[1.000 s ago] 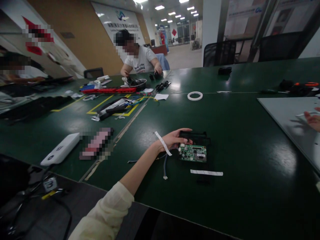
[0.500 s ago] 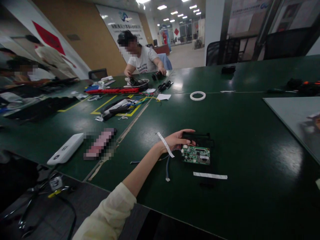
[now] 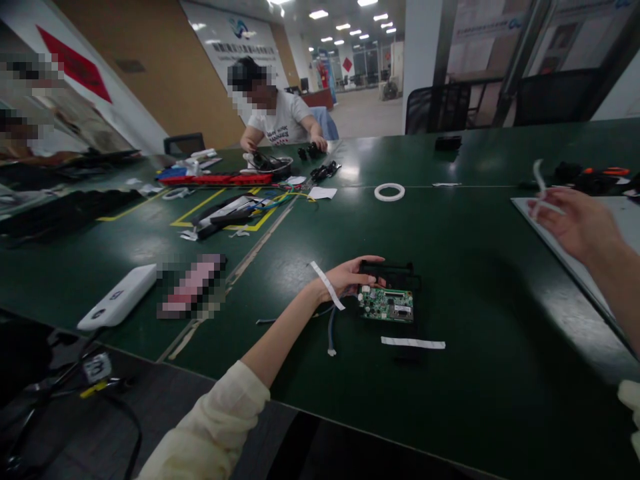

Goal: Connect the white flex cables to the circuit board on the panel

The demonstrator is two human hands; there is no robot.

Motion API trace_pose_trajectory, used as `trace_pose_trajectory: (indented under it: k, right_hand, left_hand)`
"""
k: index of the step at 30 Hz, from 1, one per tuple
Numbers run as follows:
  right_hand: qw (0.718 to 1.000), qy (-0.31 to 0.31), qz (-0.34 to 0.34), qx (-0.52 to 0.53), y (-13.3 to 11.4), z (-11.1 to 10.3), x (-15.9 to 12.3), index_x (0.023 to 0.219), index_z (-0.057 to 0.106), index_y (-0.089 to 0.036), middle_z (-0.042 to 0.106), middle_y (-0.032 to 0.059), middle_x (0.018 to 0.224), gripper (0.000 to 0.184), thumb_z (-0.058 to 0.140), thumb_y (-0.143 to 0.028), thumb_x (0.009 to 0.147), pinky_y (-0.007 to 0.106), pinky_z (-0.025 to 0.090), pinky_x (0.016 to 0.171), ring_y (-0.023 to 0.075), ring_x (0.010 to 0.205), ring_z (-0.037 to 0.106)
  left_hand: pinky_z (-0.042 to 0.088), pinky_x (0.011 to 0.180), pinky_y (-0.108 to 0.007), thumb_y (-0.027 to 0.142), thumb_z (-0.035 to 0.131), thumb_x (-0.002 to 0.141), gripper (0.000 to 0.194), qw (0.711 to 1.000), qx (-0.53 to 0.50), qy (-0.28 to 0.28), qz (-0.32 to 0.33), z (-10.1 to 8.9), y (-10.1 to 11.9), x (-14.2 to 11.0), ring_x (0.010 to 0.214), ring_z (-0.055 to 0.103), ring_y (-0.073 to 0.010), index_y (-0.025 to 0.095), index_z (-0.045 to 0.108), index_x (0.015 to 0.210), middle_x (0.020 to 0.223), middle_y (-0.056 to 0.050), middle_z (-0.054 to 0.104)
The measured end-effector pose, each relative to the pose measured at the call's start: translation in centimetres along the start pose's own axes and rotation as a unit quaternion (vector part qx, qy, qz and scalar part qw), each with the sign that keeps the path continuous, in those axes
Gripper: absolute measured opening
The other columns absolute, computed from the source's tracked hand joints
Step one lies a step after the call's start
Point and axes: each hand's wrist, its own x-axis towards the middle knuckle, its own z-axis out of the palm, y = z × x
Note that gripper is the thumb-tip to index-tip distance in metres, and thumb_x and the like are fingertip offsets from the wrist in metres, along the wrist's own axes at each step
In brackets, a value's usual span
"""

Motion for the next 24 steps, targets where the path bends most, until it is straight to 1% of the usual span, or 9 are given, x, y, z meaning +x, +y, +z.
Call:
trace_pose_trajectory:
  k: [1, 2, 4, 7, 10, 12, 15, 19, 24]
  right_hand:
    - [0.988, -0.046, 0.028, 0.143, -2.3, 1.3, -0.9, 0.136, 0.042, -0.007, 0.047, 0.0268, 0.128, 0.045, 0.039, -0.024, 0.094, 0.026, 0.047, 0.071, 0.0144, 0.095, 0.061]
    - [0.962, -0.091, 0.061, 0.250, -4.8, 2.7, -2.1, 0.132, 0.047, -0.011, 0.048, 0.0234, 0.128, 0.044, 0.048, -0.026, 0.090, 0.026, 0.046, 0.074, 0.0127, 0.091, 0.060]
    - [0.917, -0.164, 0.103, 0.350, -10.0, 5.4, -5.3, 0.115, 0.060, -0.017, 0.058, 0.0146, 0.115, 0.035, 0.061, -0.027, 0.082, 0.024, 0.047, 0.071, 0.0082, 0.076, 0.059]
    - [0.873, -0.295, 0.081, 0.379, -16.9, 9.0, -10.4, 0.103, 0.063, -0.021, 0.063, 0.0035, 0.091, 0.035, 0.072, -0.030, 0.071, 0.020, 0.045, 0.057, 0.0064, 0.063, 0.054]
    - [0.856, -0.378, 0.047, 0.351, -21.5, 11.9, -14.4, 0.097, 0.063, -0.019, 0.062, -0.0001, 0.073, 0.029, 0.069, -0.033, 0.073, 0.018, 0.043, 0.047, 0.0059, 0.053, 0.051]
    - [0.860, -0.407, 0.023, 0.307, -23.3, 13.5, -16.1, 0.095, 0.063, -0.018, 0.061, -0.0004, 0.067, 0.024, 0.065, -0.032, 0.076, 0.017, 0.042, 0.043, 0.0061, 0.047, 0.051]
    - [0.884, -0.392, -0.001, 0.253, -24.6, 15.2, -17.3, 0.099, 0.061, -0.017, 0.060, -0.0008, 0.061, 0.024, 0.063, -0.027, 0.077, 0.018, 0.043, 0.040, 0.0072, 0.043, 0.052]
    - [0.903, -0.387, -0.036, 0.180, -25.3, 16.0, -17.4, 0.103, 0.059, -0.017, 0.063, 0.0000, 0.063, 0.028, 0.063, -0.023, 0.076, 0.019, 0.046, 0.041, 0.0092, 0.043, 0.056]
    - [0.900, -0.423, -0.072, 0.076, -26.0, 15.5, -16.8, 0.101, 0.063, -0.017, 0.065, 0.0028, 0.066, 0.024, 0.060, -0.025, 0.080, 0.020, 0.048, 0.041, 0.0103, 0.042, 0.057]
  left_hand:
    - [0.050, 0.080, -0.034, 0.012, 0.068, 0.074, 0.070, 1.000, 0.000, -0.003, 0.001, 0.0, 0.0, 0.0, 0.096, 0.064, -0.0196, 0.016, 0.034, 0.135, 0.103, -0.013, 0.064]
    - [0.050, 0.080, -0.034, 0.012, 0.068, 0.074, 0.069, 1.000, -0.001, -0.006, 0.003, 0.0, -0.1, 0.0, 0.096, 0.063, -0.0196, 0.016, 0.034, 0.134, 0.103, -0.013, 0.064]
    - [0.050, 0.080, -0.033, 0.013, 0.068, 0.073, 0.069, 1.000, -0.001, -0.008, 0.009, -0.1, -0.2, 0.1, 0.096, 0.064, -0.0197, 0.016, 0.034, 0.134, 0.102, -0.013, 0.064]
    - [0.050, 0.076, -0.030, 0.013, 0.069, 0.072, 0.066, 1.000, 0.000, -0.006, 0.019, -0.3, -0.7, 0.5, 0.093, 0.064, -0.0185, 0.016, 0.038, 0.130, 0.100, -0.012, 0.065]
    - [0.049, 0.065, -0.023, 0.012, 0.070, 0.069, 0.053, 0.999, 0.022, 0.013, 0.035, -0.4, -1.3, 0.9, 0.079, 0.065, -0.0142, 0.015, 0.049, 0.118, 0.088, -0.007, 0.066]
    - [0.046, 0.056, -0.019, 0.016, 0.068, 0.070, 0.038, 0.997, 0.046, 0.032, 0.046, -0.4, -1.5, 1.0, 0.063, 0.062, -0.0105, 0.013, 0.055, 0.107, 0.070, -0.002, 0.063]
    - [0.042, 0.047, -0.017, 0.019, 0.064, 0.073, 0.029, 0.996, 0.058, 0.051, 0.049, -0.3, -1.7, 0.8, 0.044, 0.053, -0.0070, 0.013, 0.058, 0.101, 0.052, 0.004, 0.054]
    - [0.040, 0.045, -0.016, 0.012, 0.065, 0.067, 0.033, 0.996, 0.050, 0.062, 0.040, -0.3, -1.7, 0.3, 0.039, 0.049, -0.0054, 0.013, 0.059, 0.099, 0.050, 0.006, 0.052]
    - [0.043, 0.048, -0.019, 0.005, 0.064, 0.063, 0.039, 0.997, 0.033, 0.060, 0.037, -0.5, -2.0, 0.3, 0.041, 0.051, -0.0072, 0.011, 0.059, 0.102, 0.051, 0.004, 0.057]
